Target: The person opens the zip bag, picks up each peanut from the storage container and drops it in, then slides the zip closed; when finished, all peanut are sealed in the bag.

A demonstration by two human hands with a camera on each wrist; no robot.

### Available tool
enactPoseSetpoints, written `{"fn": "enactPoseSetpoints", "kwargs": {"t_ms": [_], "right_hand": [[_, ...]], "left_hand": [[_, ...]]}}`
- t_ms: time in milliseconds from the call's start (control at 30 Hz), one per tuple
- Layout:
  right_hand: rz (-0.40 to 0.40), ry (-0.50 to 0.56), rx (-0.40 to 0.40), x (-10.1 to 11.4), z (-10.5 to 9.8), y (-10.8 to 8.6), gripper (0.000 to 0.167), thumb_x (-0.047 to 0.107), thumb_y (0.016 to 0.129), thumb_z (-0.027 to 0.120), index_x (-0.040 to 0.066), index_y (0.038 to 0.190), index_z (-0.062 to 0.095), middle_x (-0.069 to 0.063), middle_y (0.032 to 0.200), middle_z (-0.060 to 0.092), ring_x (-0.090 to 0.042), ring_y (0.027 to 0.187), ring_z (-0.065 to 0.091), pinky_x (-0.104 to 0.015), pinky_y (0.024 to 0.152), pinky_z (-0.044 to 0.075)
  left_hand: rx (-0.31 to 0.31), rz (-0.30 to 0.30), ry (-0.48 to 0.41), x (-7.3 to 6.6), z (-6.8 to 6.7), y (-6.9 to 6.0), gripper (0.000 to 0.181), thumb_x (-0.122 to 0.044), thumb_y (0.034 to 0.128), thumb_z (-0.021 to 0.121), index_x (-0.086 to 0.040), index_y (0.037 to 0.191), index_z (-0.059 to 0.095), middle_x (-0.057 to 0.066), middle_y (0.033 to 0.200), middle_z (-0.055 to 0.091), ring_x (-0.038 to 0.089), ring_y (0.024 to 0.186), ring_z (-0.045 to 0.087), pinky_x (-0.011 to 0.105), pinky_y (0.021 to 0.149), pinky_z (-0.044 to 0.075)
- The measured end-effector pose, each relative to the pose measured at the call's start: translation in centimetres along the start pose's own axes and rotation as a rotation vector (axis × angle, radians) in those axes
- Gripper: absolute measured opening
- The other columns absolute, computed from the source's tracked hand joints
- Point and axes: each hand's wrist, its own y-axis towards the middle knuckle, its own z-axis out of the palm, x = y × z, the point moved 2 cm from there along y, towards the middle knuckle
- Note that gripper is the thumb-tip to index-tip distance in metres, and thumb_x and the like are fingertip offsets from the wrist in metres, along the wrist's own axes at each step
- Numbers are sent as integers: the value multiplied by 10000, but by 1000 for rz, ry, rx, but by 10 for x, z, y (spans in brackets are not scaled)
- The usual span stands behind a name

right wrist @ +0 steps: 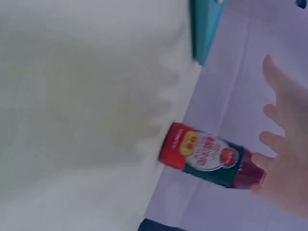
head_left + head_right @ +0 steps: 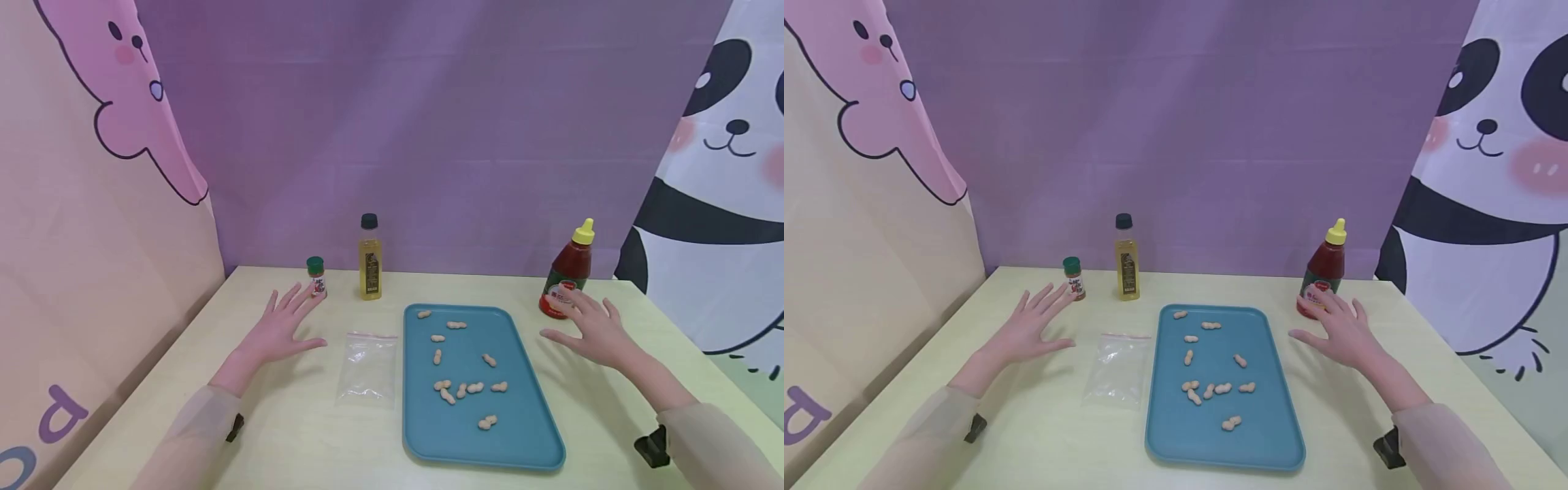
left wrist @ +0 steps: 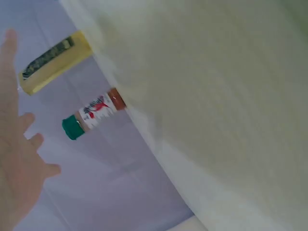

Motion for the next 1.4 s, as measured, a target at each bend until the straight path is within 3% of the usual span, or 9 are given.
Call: {"fn": "enactPoseSetpoints", "kwargs": {"t_ms": [133, 300, 467, 667, 867, 1133, 1400], "right_hand": [[-43, 76, -33, 11, -7, 13, 616, 292, 817, 722, 14, 1313, 485, -291, 1378, 400, -502, 1208, 400, -671, 929, 374], [-59, 181, -44, 31, -6, 31, 538, 218, 861, 683, -4, 1311, 490, -262, 1301, 507, -438, 1143, 503, -572, 849, 496], [-88, 238, -51, 60, 6, 53, 465, 212, 872, 668, 5, 1271, 549, -219, 1238, 590, -377, 1072, 585, -526, 832, 520], [-106, 354, 11, 98, 26, 73, 447, 194, 882, 654, 4, 1275, 552, -205, 1252, 588, -369, 1114, 578, -515, 900, 496], [-167, 434, 16, 129, 43, 87, 424, 165, 881, 652, 5, 1263, 565, -183, 1243, 596, -340, 1100, 593, -468, 919, 498], [-94, 541, 99, 161, 60, 100, 423, 195, 895, 635, 30, 1277, 557, -164, 1265, 591, -313, 1104, 603, -429, 913, 512], [-102, 603, 200, 187, 81, 111, 405, 202, 899, 626, 16, 1254, 571, -188, 1213, 615, -299, 1048, 631, -381, 857, 540]], "left_hand": [[3, -34, -104, -7, -3, 6, 801, -537, 812, 651, -161, 1452, 351, 95, 1545, 250, 330, 1422, 206, 582, 1130, 169], [30, -83, -267, -17, -5, 18, 717, -469, 833, 663, -99, 1400, 429, 133, 1469, 383, 335, 1368, 326, 511, 1105, 297], [21, -116, -360, -18, -1, 26, 638, -397, 850, 671, -66, 1359, 474, 162, 1421, 439, 348, 1337, 373, 506, 1094, 317], [35, -132, -439, -20, 11, 33, 552, -313, 871, 663, -39, 1324, 505, 150, 1346, 524, 364, 1232, 487, 496, 1013, 416], [97, -150, -497, -27, 17, 40, 514, -262, 875, 663, -16, 1303, 519, 158, 1315, 549, 358, 1192, 523, 476, 997, 436], [214, -182, -497, -33, 23, 42, 417, -229, 878, 657, -2, 1219, 574, 155, 1195, 620, 314, 1108, 575, 431, 973, 458], [280, -192, -550, -36, 31, 40, 443, -191, 848, 692, -27, 1239, 562, 143, 1220, 605, 297, 1143, 555, 431, 998, 440]]}}
